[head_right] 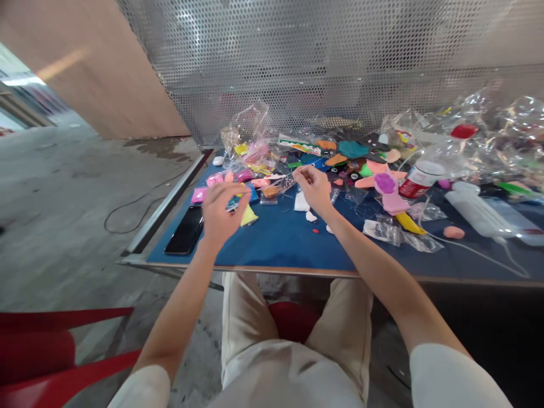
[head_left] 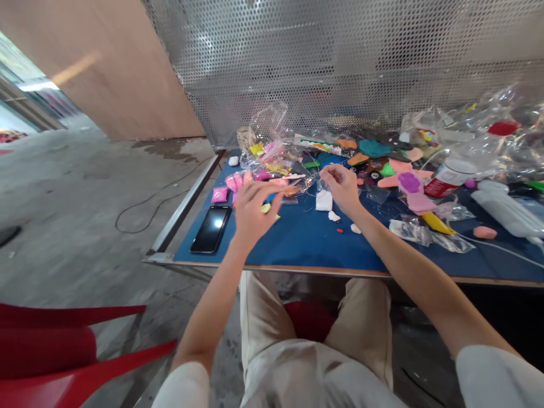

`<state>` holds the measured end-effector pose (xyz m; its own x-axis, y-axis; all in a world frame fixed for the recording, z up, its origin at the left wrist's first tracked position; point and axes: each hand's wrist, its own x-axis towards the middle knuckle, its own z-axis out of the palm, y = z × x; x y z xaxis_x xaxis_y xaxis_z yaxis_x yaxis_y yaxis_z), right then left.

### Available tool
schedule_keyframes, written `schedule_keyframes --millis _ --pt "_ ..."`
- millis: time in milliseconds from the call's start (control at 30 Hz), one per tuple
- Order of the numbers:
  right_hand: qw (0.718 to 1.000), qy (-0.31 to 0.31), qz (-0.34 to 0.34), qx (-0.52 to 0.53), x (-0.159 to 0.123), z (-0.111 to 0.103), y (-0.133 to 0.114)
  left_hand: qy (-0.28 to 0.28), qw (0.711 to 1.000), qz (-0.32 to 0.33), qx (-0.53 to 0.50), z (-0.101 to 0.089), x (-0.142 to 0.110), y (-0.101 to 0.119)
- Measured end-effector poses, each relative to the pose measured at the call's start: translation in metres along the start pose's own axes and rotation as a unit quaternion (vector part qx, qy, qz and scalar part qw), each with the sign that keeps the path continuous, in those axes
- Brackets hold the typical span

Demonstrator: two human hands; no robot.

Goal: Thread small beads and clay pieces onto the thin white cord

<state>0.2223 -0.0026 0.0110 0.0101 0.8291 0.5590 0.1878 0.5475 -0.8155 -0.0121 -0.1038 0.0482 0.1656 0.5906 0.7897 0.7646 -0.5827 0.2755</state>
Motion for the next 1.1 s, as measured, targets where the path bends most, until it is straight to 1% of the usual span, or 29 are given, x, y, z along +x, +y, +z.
schedule_keyframes --millis 67,167,233,300,367,467,567,633,700,733,767,800,833,900,933,967,1033,1100 --pt "1.0 0.02 0.003 -0.003 0.002 -0.001 0.004 -0.041 0.998 0.049 0.014 0.033 0.022 0.006" --pt "0.999 0.041 0.013 0.004 0.004 -0.002 0.01 -0.074 0.991 0.091 0.059 0.078 0.047 0.003" --pt "0.999 0.043 0.021 0.009 0.004 -0.002 0.014 -0.085 0.988 0.096 0.084 0.098 0.056 -0.005" --pt "0.999 0.038 0.026 0.011 0.004 -0.002 0.018 -0.087 0.988 0.092 0.086 0.108 0.059 -0.012" --pt "0.999 0.033 0.025 0.006 0.003 -0.001 0.019 -0.081 0.99 0.08 0.079 0.11 0.056 -0.018" --pt "0.999 0.03 0.02 0.004 0.001 0.0 0.018 -0.068 0.994 0.068 0.057 0.108 0.05 -0.02" --pt "0.999 0.033 0.004 0.011 -0.002 0.001 0.014 -0.026 0.998 0.053 0.033 0.107 0.046 -0.017" --pt "0.999 0.039 -0.014 0.011 -0.003 0.001 0.012 0.025 0.999 0.018 0.009 0.109 0.044 -0.017" --pt "0.998 0.049 -0.032 0.005 -0.003 0.002 0.011 0.075 0.996 -0.035 -0.034 0.112 0.044 -0.018" --pt "0.998 0.054 -0.04 0.001 -0.003 0.002 0.011 0.089 0.992 -0.063 -0.067 0.113 0.044 -0.02" --pt "0.997 0.055 -0.046 -0.003 -0.003 0.002 0.011 0.09 0.986 -0.088 -0.111 0.115 0.044 -0.022" --pt "0.997 0.055 -0.051 -0.006 -0.003 0.002 0.011 0.076 0.977 -0.111 -0.165 0.116 0.045 -0.024" --pt "0.997 0.053 -0.055 -0.008 -0.003 0.002 0.011 0.047 0.965 -0.129 -0.225 0.117 0.045 -0.026" --pt "0.997 0.049 -0.063 -0.008 -0.002 0.003 0.012 -0.025 0.927 -0.157 -0.339 0.119 0.047 -0.03" --pt "0.997 0.049 -0.067 -0.009 -0.002 0.003 0.012 -0.053 0.907 -0.166 -0.382 0.119 0.047 -0.031" --pt "0.996 0.049 -0.071 -0.013 -0.002 0.003 0.012 -0.07 0.892 -0.173 -0.413 0.118 0.048 -0.032" --pt "0.995 0.05 -0.076 -0.028 -0.002 0.002 0.012 -0.075 0.878 -0.182 -0.436 0.116 0.049 -0.031" --pt "0.995 0.047 -0.08 -0.042 -0.002 0.0 0.011 -0.07 0.88 -0.186 -0.431 0.113 0.05 -0.03"
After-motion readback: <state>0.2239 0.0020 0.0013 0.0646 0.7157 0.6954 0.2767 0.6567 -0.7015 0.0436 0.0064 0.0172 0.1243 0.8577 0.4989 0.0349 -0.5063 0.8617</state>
